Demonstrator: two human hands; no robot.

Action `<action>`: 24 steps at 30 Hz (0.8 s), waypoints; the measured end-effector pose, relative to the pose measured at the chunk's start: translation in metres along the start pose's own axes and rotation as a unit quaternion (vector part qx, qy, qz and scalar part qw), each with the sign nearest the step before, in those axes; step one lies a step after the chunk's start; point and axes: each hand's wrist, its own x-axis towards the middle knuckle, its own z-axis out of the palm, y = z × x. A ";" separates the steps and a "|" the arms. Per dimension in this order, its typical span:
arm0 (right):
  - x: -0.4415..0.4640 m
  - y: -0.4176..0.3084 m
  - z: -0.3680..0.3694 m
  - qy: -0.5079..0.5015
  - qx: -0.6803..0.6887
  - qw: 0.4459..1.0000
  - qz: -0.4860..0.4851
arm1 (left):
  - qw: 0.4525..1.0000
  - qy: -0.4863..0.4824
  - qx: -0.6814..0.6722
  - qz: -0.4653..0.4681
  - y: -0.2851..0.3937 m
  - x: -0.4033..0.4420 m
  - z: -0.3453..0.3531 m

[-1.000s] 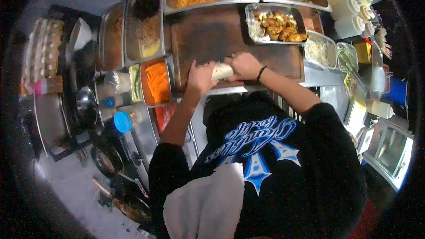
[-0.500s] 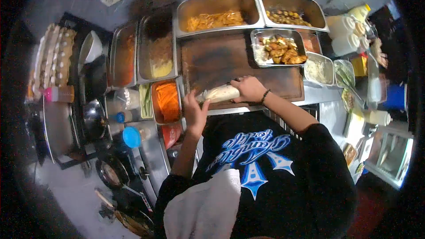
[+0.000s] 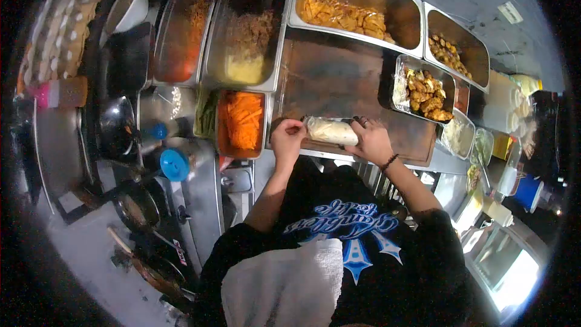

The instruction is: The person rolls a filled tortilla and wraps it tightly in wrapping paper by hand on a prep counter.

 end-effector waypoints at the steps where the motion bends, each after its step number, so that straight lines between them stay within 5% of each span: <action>1: -0.001 0.000 0.002 -0.008 0.001 1.000 -0.002 | 1.000 -0.007 -0.009 0.004 -0.002 0.002 0.002; 9: 0.000 -0.001 -0.001 -0.014 0.003 1.000 0.016 | 0.994 0.012 0.091 0.064 0.028 0.002 0.016; 21: 0.000 0.002 0.001 -0.006 0.028 1.000 0.012 | 0.931 -0.161 0.159 0.286 0.026 -0.011 0.025; 24: 0.000 0.003 0.001 -0.013 0.020 1.000 0.014 | 0.930 -0.205 0.173 0.250 0.025 -0.002 0.027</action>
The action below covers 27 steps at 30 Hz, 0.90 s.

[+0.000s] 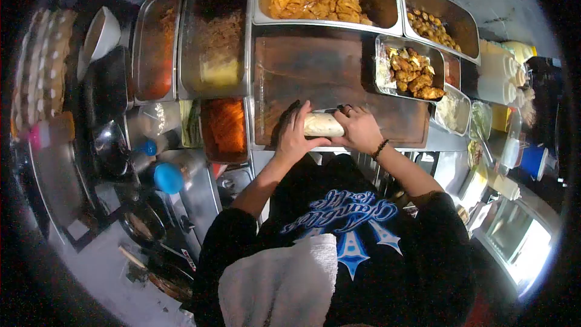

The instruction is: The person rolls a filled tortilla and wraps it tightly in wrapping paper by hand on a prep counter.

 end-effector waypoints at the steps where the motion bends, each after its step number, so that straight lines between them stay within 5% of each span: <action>1: 0.000 0.000 0.000 0.001 0.001 1.000 0.004 | 0.999 -0.033 -0.012 0.006 -0.004 0.004 -0.001; 6: 0.000 0.003 0.001 0.018 0.015 0.999 -0.027 | 0.973 -0.039 0.140 0.182 -0.007 0.020 -0.006; 17: -0.052 0.021 0.011 0.084 0.068 0.993 0.038 | 0.960 -0.097 0.207 0.161 0.017 0.025 -0.012; 20: -0.034 0.014 0.008 0.157 0.021 0.987 -0.007 | 0.941 -0.114 0.271 0.166 0.023 0.028 -0.013; 27: -0.023 0.025 0.017 0.159 0.011 0.986 -0.040 | 0.937 -0.139 0.286 0.144 0.013 0.029 -0.004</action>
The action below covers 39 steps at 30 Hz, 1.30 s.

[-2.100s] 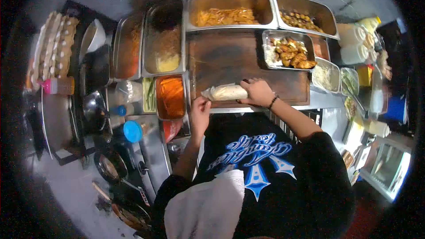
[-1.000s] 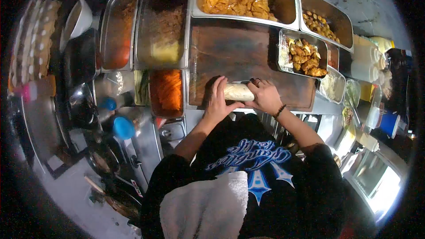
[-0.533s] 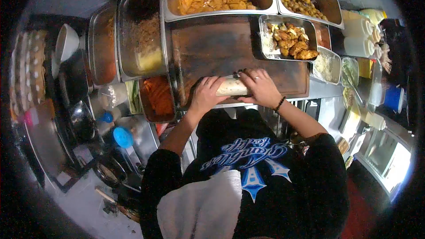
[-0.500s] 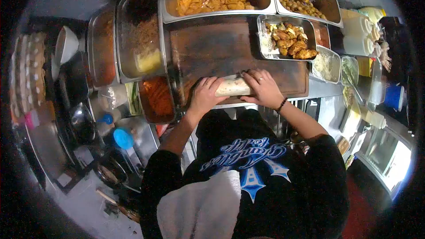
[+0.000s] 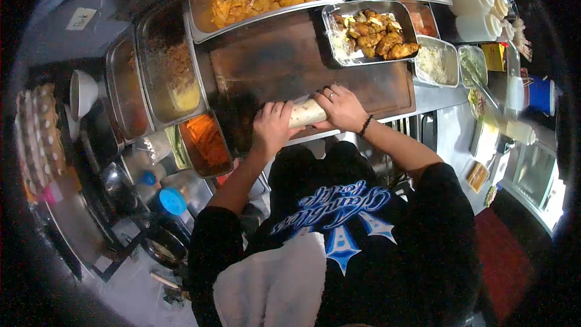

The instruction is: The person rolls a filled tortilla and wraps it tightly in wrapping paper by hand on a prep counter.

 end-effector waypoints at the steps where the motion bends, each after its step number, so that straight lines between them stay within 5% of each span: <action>1: 0.001 -0.001 0.000 -0.006 -0.001 1.000 0.008 | 1.000 -0.020 0.004 -0.008 0.001 0.001 -0.004; 17: 0.006 -0.004 -0.010 -0.070 0.020 0.996 0.043 | 0.998 -0.021 -0.065 0.015 -0.003 0.008 -0.013; 29: 0.005 0.005 -0.002 -0.006 0.005 1.000 0.001 | 1.000 -0.009 -0.020 0.010 -0.006 0.002 -0.006; 39: 0.020 0.000 -0.022 -0.146 -0.002 0.986 0.074 | 0.995 -0.086 -0.038 -0.029 0.002 0.014 -0.035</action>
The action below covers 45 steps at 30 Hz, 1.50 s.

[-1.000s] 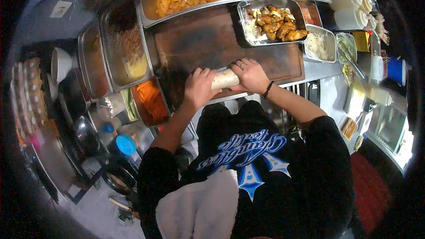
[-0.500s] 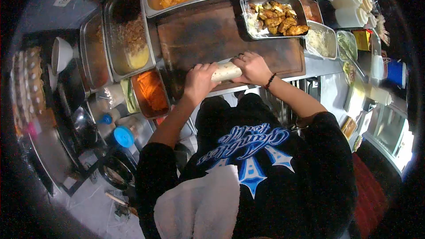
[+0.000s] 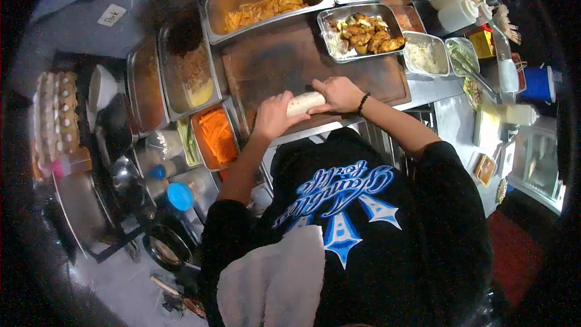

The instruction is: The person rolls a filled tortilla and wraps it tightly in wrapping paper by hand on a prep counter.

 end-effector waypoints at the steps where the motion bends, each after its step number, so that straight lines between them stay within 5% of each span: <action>1: 0.002 0.000 0.001 -0.026 0.013 0.999 0.022 | 0.999 0.016 -0.023 0.014 -0.005 0.000 0.007; 2: 0.002 0.000 0.002 -0.018 0.012 1.000 0.023 | 0.987 0.128 -0.056 0.079 -0.008 -0.003 0.016; 10: 0.000 0.002 0.008 0.078 0.037 0.995 -0.040 | 0.980 0.168 -0.023 0.107 -0.008 -0.001 0.008; 13: 0.002 0.004 0.004 0.072 0.073 0.994 -0.036 | 0.993 0.094 0.040 0.064 -0.002 -0.002 0.001; 22: 0.001 -0.003 0.006 0.069 -0.077 0.994 -0.027 | 0.986 0.104 0.119 0.049 0.002 -0.006 0.022; 24: -0.009 -0.011 0.006 0.137 -0.117 0.978 -0.106 | 0.987 0.109 0.106 0.058 -0.003 -0.001 0.025; 33: -0.005 -0.004 0.002 0.020 -0.098 0.993 -0.060 | 0.994 0.055 0.078 0.060 -0.010 0.002 0.015; 35: -0.015 -0.006 -0.006 0.172 -0.081 0.978 -0.083 | 0.991 0.055 0.098 0.079 -0.007 0.009 0.009; 37: -0.037 -0.001 -0.014 0.238 0.066 0.968 0.041 | 0.979 0.132 0.110 0.106 -0.003 0.010 0.008; 39: -0.065 -0.001 -0.008 0.305 0.207 0.890 0.268 | 0.980 0.120 0.089 0.133 0.007 0.018 0.013; 41: -0.081 -0.005 0.013 0.333 0.307 0.810 0.372 | 0.979 0.106 0.069 0.161 0.023 0.026 0.021; 45: -0.068 -0.034 0.034 0.337 0.383 0.777 0.369 | 0.981 0.061 0.091 0.160 0.057 0.056 0.031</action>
